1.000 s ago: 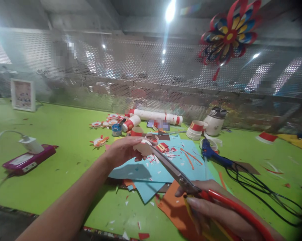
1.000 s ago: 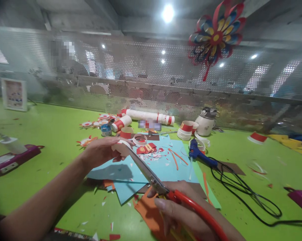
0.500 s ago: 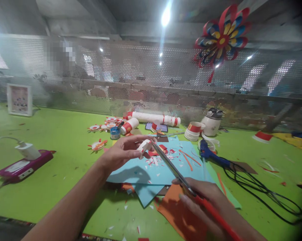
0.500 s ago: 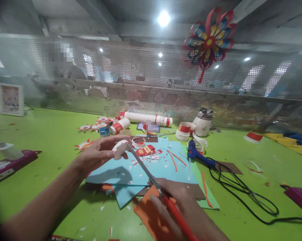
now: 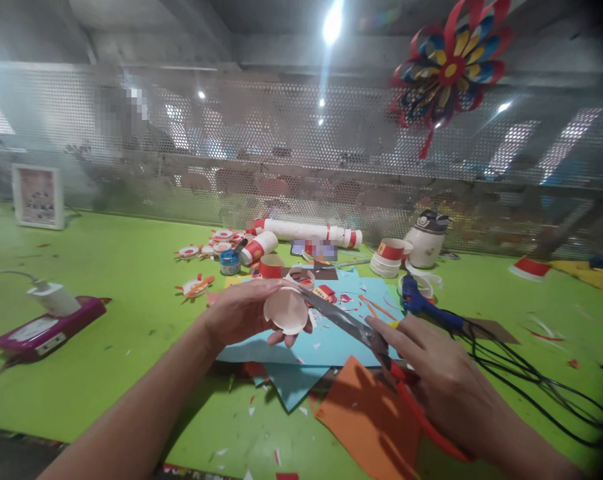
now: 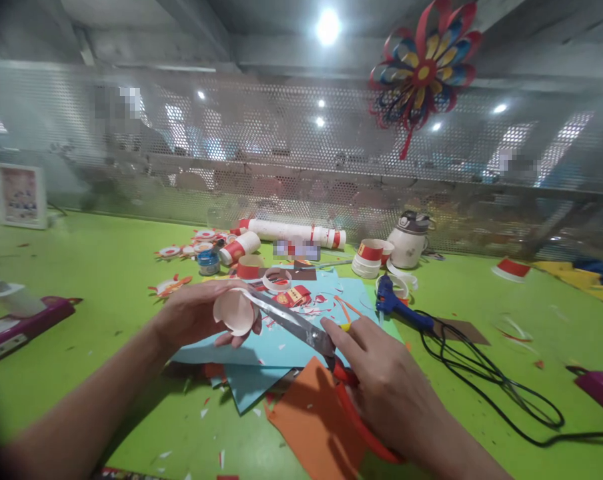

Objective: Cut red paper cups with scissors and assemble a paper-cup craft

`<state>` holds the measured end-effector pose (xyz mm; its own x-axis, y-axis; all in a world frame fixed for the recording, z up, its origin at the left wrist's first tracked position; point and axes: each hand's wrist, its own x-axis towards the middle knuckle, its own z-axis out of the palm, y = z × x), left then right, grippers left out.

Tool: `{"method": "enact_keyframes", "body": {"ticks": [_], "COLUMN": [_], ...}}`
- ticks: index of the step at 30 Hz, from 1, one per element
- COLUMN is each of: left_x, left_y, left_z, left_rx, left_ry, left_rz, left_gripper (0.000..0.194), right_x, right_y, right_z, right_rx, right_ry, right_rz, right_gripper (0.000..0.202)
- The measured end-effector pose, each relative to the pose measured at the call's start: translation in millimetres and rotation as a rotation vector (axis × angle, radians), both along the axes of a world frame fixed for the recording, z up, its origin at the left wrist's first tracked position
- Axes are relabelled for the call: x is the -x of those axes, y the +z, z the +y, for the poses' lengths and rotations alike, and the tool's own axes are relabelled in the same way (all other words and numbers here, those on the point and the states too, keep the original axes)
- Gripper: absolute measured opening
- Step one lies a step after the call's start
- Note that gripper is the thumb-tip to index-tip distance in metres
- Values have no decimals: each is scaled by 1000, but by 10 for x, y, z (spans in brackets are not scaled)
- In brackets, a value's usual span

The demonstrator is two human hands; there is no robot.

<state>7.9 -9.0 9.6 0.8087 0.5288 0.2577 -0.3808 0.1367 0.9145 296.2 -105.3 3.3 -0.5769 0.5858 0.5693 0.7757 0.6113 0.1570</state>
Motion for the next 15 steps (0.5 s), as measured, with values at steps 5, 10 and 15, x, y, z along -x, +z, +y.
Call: {"method": "enact_keyframes", "body": {"ticks": [5, 10, 15], "left_x": [-13, -31, -50], "left_y": [-25, -34, -33], "left_z": [14, 7, -6], "left_rx": [4, -21, -51], "left_ry": [20, 53, 83], "left_rz": [23, 38, 73], "left_gripper": [36, 32, 33], "right_x": [14, -40, -97], "right_y": [21, 78, 125], "right_z": [42, 31, 32], "right_rx": [-11, 19, 86], "right_ry": [11, -12, -43], "right_rz": [-57, -90, -141], "right_gripper": [37, 35, 34]}}
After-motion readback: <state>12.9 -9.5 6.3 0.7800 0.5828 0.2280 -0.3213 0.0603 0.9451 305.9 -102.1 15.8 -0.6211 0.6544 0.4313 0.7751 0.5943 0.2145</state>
